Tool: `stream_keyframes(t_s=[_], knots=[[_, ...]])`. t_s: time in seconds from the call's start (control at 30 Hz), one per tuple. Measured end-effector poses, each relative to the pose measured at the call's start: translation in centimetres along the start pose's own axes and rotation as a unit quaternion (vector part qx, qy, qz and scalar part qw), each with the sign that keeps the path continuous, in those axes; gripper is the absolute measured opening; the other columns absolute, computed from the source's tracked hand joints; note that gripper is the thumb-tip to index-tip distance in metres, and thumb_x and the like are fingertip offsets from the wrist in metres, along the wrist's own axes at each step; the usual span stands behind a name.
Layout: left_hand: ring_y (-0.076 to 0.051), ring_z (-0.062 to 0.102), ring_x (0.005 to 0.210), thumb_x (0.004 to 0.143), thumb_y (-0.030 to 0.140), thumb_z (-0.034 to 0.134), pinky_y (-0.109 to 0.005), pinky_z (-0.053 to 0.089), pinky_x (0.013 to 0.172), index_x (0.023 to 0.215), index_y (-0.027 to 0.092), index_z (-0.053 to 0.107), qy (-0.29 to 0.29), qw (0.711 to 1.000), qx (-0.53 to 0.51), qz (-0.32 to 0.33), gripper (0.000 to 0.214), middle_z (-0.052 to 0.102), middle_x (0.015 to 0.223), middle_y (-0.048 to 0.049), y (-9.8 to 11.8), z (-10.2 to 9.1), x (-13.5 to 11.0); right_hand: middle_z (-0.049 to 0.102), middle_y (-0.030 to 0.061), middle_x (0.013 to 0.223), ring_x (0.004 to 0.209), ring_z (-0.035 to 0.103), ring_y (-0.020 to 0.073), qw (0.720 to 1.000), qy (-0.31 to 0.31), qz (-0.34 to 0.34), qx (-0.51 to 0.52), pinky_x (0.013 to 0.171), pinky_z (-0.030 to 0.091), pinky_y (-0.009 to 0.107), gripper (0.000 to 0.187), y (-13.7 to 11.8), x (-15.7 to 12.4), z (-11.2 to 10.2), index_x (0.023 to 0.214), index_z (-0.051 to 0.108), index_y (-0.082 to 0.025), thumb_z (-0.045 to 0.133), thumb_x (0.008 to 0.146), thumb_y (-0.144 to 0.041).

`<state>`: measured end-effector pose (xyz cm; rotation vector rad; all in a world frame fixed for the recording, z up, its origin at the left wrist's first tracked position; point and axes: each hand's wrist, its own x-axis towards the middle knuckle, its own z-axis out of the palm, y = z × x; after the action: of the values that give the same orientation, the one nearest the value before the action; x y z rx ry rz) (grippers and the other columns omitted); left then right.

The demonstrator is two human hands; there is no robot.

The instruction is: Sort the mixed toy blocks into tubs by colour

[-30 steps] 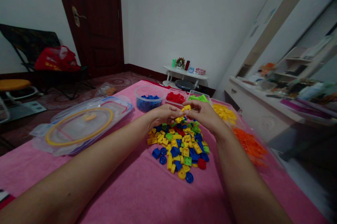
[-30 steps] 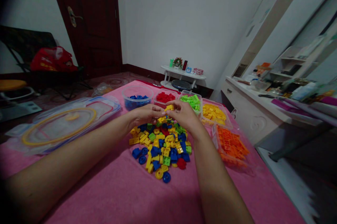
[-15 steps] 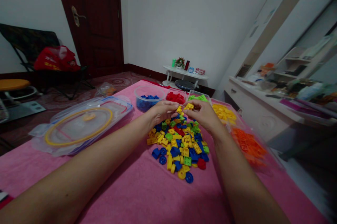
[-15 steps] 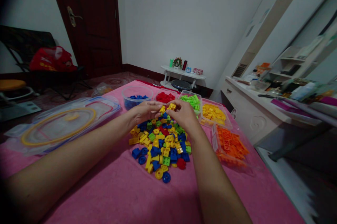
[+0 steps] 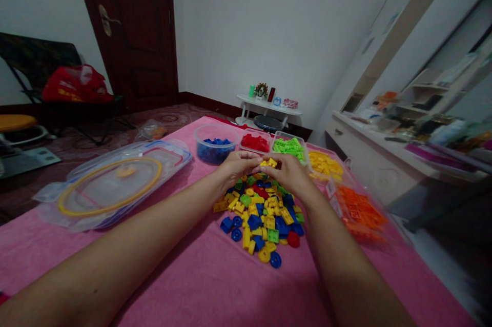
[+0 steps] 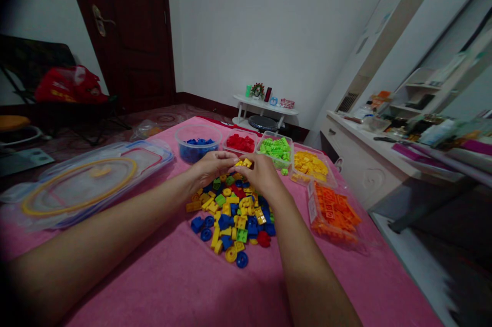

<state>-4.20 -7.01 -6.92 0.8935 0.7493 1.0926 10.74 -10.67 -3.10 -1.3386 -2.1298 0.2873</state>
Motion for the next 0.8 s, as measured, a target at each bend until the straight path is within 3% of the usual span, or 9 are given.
stream_keyframes(t_s=[0.1, 0.2, 0.33, 0.43, 0.57, 0.67, 0.8], knots=[[-0.007, 0.061, 0.056, 0.065, 0.009, 0.075, -0.014, 0.052, 0.057, 0.072, 0.007, 0.063, -0.002, 1.0, -0.008, 0.004, 0.014, 0.065, 0.065, -0.0038, -0.1, 0.0, 0.2, 0.067, 0.0031, 0.076, 0.059, 0.052, 0.012, 0.996, -0.001, 0.036, 0.082, 0.053, 0.038, 0.022, 0.032, 0.8, -0.2, 0.6, 0.095, 0.072, -0.015, 0.062, 0.075, -0.038], [-0.009, 0.063, 0.058, 0.069, 0.012, 0.073, -0.018, 0.053, 0.058, 0.075, 0.008, 0.062, -0.006, 1.0, -0.011, 0.003, 0.013, 0.064, 0.065, -0.0035, -0.4, -0.2, 0.5, 0.064, 0.003, 0.071, 0.052, 0.051, 0.0107, 0.974, 0.006, 0.118, 0.192, 0.051, 0.042, 0.023, 0.044, 2.7, 0.0, 0.4, 0.098, 0.068, -0.012, 0.063, 0.072, -0.046], [-0.009, 0.062, 0.057, 0.07, 0.015, 0.072, -0.02, 0.052, 0.054, 0.078, 0.009, 0.062, -0.003, 1.0, 0.017, -0.022, 0.014, 0.065, 0.07, -0.0047, -0.8, -0.1, 0.3, 0.053, -0.0025, 0.052, 0.045, 0.046, 0.0079, 0.949, 0.107, 0.221, 0.198, 0.046, 0.041, 0.021, 0.038, 7.0, 1.4, -2.7, 0.085, 0.068, -0.01, 0.07, 0.065, -0.042], [-0.009, 0.06, 0.054, 0.072, 0.014, 0.07, -0.02, 0.051, 0.051, 0.08, 0.009, 0.062, -0.008, 0.998, 0.049, -0.032, 0.012, 0.065, 0.071, -0.0038, -0.7, 0.4, -0.3, 0.051, -0.0027, 0.049, 0.041, 0.043, 0.0068, 0.933, 0.161, 0.303, 0.113, 0.043, 0.039, 0.02, 0.03, 10.7, 3.0, -6.1, 0.081, 0.068, -0.009, 0.07, 0.067, -0.035], [-0.007, 0.057, 0.051, 0.074, 0.008, 0.064, -0.018, 0.047, 0.05, 0.076, 0.009, 0.062, -0.013, 0.994, 0.1, -0.03, 0.003, 0.061, 0.061, -0.0008, -0.6, 1.1, -0.7, 0.062, 0.0047, 0.056, 0.049, 0.056, 0.0135, 0.91, 0.128, 0.388, -0.078, 0.049, 0.045, 0.024, 0.041, 14.0, 4.0, -9.1, 0.102, 0.066, -0.005, 0.071, 0.068, -0.028], [-0.007, 0.056, 0.05, 0.074, 0.006, 0.062, -0.019, 0.046, 0.05, 0.075, 0.01, 0.062, -0.02, 0.992, 0.122, -0.022, 0.003, 0.06, 0.059, 0.0005, -0.8, 1.2, -0.7, 0.07, 0.0136, 0.082, 0.072, 0.065, 0.021, 0.895, 0.106, 0.361, -0.241, 0.063, 0.049, 0.028, 0.05, 14.3, 4.0, -9.4, 0.112, 0.063, -0.007, 0.07, 0.067, -0.027], [-0.007, 0.055, 0.051, 0.074, 0.007, 0.061, -0.019, 0.046, 0.05, 0.074, 0.011, 0.062, -0.033, 0.989, 0.146, -0.002, 0.004, 0.06, 0.06, 0.0007, -1.2, 0.9, -0.3, 0.07, 0.0103, 0.098, 0.091, 0.064, 0.0249, 0.881, 0.064, 0.288, -0.371, 0.071, 0.048, 0.03, 0.028, 12.4, 3.4, -7.4, 0.096, 0.072, -0.022, 0.058, 0.075, -0.034]])
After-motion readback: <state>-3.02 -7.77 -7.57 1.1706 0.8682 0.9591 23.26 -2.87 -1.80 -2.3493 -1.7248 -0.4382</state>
